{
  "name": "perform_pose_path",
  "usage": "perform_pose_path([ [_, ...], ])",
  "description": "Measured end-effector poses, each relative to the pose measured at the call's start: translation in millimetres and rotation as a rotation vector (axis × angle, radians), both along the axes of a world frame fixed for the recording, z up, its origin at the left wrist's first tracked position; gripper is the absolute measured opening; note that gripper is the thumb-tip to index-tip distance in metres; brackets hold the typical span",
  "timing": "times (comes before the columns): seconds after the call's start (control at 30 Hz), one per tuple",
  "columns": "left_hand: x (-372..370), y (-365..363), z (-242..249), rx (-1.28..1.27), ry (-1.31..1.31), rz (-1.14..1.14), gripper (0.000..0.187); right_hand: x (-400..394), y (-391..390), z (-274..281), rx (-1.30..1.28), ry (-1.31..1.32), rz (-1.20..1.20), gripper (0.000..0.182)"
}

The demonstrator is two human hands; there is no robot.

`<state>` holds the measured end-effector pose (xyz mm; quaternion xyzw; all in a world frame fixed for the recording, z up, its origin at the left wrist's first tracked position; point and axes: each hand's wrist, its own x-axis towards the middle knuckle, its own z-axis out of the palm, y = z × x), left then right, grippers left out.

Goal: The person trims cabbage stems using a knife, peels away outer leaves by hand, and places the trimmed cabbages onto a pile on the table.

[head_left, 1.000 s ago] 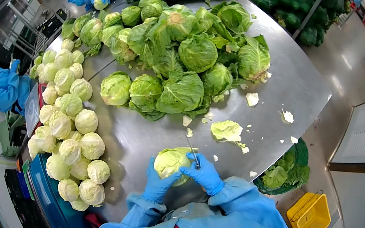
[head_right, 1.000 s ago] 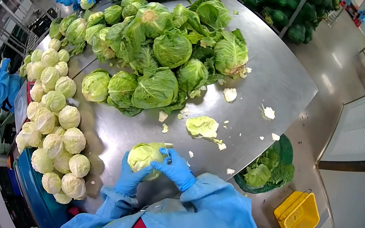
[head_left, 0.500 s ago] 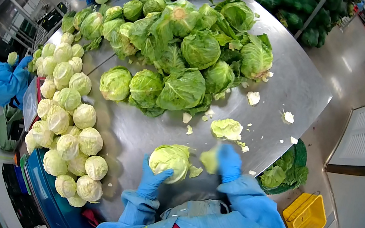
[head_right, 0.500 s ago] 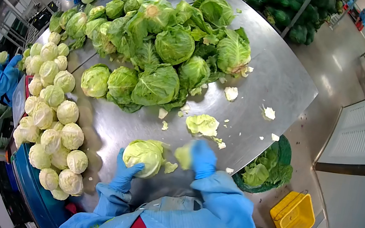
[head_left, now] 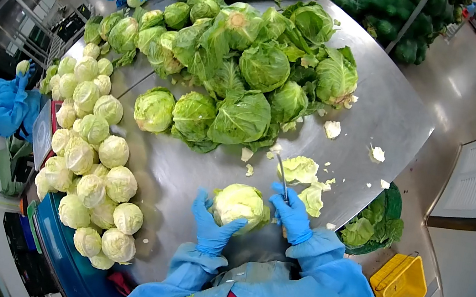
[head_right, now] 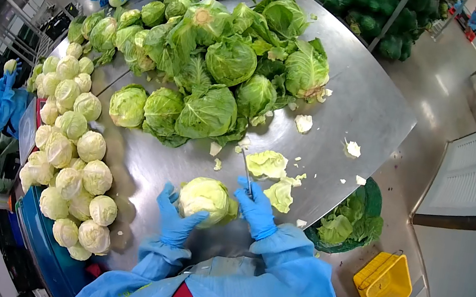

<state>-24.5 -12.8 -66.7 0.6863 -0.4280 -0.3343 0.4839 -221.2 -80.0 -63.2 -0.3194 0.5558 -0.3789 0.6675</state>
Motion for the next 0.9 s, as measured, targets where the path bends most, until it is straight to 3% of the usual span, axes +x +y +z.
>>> perform_pose_path([
  [0.1, -17, -18, 4, 0.075, 0.438, -0.065, 0.116, -4, 12, 0, 0.042, 0.021, 0.104, 0.033],
  [0.2, -15, -22, 5, 0.057, 0.406, -0.245, 0.116, -20, 16, 3, 0.124, 0.114, 0.219, 0.032],
  [0.27, -11, -24, 15, 0.053, 0.127, -0.385, 0.116, -34, 17, 9, 0.184, 0.183, 0.280, 0.036],
  [0.3, -10, -24, 18, 0.051, -0.015, -0.458, 0.116, -38, 15, 27, 0.159, 0.378, 0.358, 0.045],
  [0.4, -16, -20, 9, -0.011, -0.198, -0.510, 0.115, -46, 28, 25, -0.024, 0.446, 0.295, 0.046],
  [0.5, -21, -17, 2, -0.035, -0.191, -0.512, 0.116, -44, 34, 25, -0.271, 0.644, 0.360, 0.047],
  [0.6, -18, -17, 12, -0.057, -0.295, -0.552, 0.113, -38, 31, 32, -0.319, 0.700, 0.341, 0.046],
  [0.7, -20, -7, -2, 0.013, -0.100, -0.429, 0.116, -34, 37, 38, -0.354, 0.737, 0.373, 0.045],
  [0.9, -34, -10, 22, 0.093, -0.431, -0.311, 0.113, -29, 48, 56, -0.520, 0.825, 0.566, 0.050],
])
